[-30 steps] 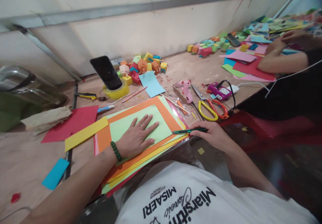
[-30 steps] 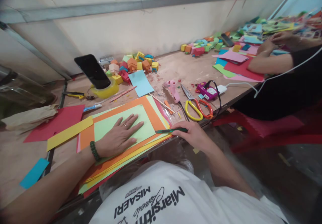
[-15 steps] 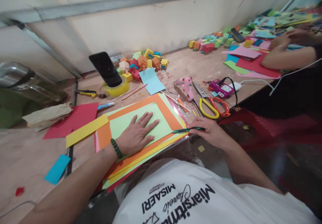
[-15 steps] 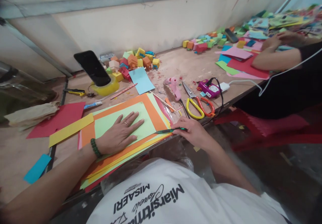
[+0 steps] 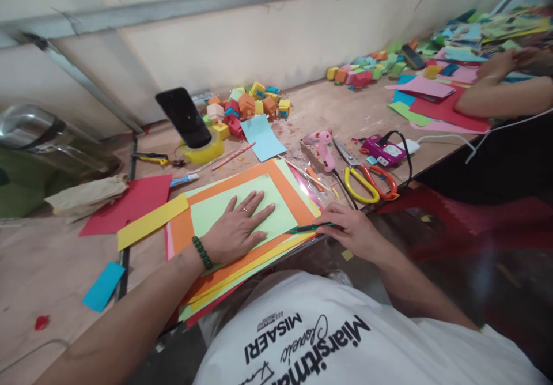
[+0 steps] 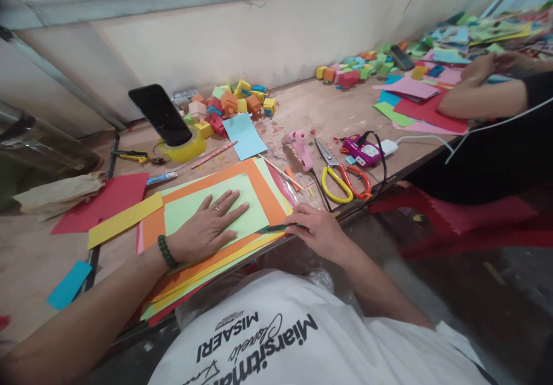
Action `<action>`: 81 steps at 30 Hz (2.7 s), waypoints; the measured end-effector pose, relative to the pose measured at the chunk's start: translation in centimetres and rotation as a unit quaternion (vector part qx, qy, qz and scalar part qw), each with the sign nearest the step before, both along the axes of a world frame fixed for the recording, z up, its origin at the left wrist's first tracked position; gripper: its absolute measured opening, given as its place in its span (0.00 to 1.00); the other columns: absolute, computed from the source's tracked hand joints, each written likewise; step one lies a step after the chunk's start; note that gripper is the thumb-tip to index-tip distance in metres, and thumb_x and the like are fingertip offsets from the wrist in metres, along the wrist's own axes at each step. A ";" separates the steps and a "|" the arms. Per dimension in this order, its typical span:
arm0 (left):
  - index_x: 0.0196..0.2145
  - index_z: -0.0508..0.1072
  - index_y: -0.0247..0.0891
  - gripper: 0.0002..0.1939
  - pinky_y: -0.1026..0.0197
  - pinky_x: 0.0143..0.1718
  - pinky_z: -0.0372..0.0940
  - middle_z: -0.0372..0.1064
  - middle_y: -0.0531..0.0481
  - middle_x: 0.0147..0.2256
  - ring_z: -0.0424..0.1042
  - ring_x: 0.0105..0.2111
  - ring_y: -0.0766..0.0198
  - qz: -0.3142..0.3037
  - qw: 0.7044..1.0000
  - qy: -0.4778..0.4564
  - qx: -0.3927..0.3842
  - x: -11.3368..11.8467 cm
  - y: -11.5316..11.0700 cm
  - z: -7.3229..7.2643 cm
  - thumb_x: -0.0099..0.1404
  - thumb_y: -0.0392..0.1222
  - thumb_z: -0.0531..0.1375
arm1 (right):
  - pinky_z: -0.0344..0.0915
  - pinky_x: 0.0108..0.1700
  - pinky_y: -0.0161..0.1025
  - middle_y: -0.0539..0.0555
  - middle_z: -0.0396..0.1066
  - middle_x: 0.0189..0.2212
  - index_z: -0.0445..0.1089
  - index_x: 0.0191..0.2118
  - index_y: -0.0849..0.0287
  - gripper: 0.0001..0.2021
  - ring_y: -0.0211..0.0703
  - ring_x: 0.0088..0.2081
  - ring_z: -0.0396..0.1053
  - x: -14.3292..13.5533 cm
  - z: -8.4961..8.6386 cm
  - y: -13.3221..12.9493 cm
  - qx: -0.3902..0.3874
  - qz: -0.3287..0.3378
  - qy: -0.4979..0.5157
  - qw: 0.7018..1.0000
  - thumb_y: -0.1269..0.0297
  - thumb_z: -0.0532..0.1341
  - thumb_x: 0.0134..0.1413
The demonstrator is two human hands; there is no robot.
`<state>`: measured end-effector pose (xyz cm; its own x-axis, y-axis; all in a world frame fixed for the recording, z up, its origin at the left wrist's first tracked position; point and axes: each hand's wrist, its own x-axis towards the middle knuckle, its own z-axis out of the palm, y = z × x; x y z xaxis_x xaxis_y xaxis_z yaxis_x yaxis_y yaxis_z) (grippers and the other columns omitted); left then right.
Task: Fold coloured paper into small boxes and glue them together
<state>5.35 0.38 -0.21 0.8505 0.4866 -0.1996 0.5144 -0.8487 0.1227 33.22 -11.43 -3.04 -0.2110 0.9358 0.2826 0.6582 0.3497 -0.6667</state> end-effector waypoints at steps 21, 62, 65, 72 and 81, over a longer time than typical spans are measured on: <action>0.66 0.46 0.48 0.31 0.34 0.61 0.40 0.35 0.41 0.68 0.37 0.67 0.47 0.008 1.000 -0.016 -0.007 0.7 -0.3 -0.4 0.69 0.60 0.38 | 0.66 0.37 0.35 0.54 0.69 0.35 0.72 0.40 0.56 0.08 0.39 0.35 0.71 -0.6 -0.5 -0.7 0.001 -0.003 -0.022 1.000 0.62 0.57 0.61; 0.66 0.47 0.50 0.30 0.38 0.63 0.39 0.35 0.45 0.68 0.38 0.67 0.50 0.038 0.999 -0.012 0.002 -3.8 -0.5 -0.1 0.70 0.59 0.36 | 0.66 0.32 0.34 0.52 0.70 0.29 0.72 0.36 0.55 0.09 0.37 0.29 0.69 -3.6 0.1 -1.5 0.045 -0.008 -0.012 0.999 0.62 0.56 0.62; 0.66 0.46 0.50 0.30 0.38 0.63 0.39 0.35 0.45 0.68 0.37 0.67 0.50 0.036 0.999 -0.015 0.005 -3.8 -0.5 -0.1 0.70 0.59 0.36 | 0.66 0.30 0.33 0.52 0.69 0.29 0.72 0.36 0.56 0.08 0.36 0.27 0.69 -4.0 0.4 -1.5 0.049 -0.002 -0.021 0.999 0.62 0.56 0.62; 0.66 0.47 0.49 0.30 0.38 0.62 0.39 0.36 0.44 0.68 0.37 0.67 0.50 0.034 0.999 -0.012 0.006 -3.7 -0.5 -0.1 0.70 0.58 0.36 | 0.65 0.31 0.32 0.52 0.69 0.30 0.72 0.37 0.57 0.08 0.35 0.29 0.69 -5.1 0.3 -1.4 0.061 0.020 -0.022 0.998 0.64 0.56 0.63; 0.66 0.47 0.50 0.29 0.38 0.62 0.39 0.37 0.44 0.68 0.39 0.67 0.50 0.032 0.999 -0.028 0.010 -3.9 -0.4 -0.6 0.70 0.58 0.38 | 0.65 0.30 0.30 0.52 0.68 0.29 0.71 0.36 0.60 0.09 0.34 0.28 0.69 -6.8 0.2 -1.3 0.085 0.037 -0.017 0.995 0.64 0.56 0.63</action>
<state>1.43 -0.07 -0.83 0.8275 0.5431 -0.1427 0.5599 -0.8174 0.1354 26.47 -12.74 -2.87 -0.2905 0.8560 0.4276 0.6480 0.5048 -0.5704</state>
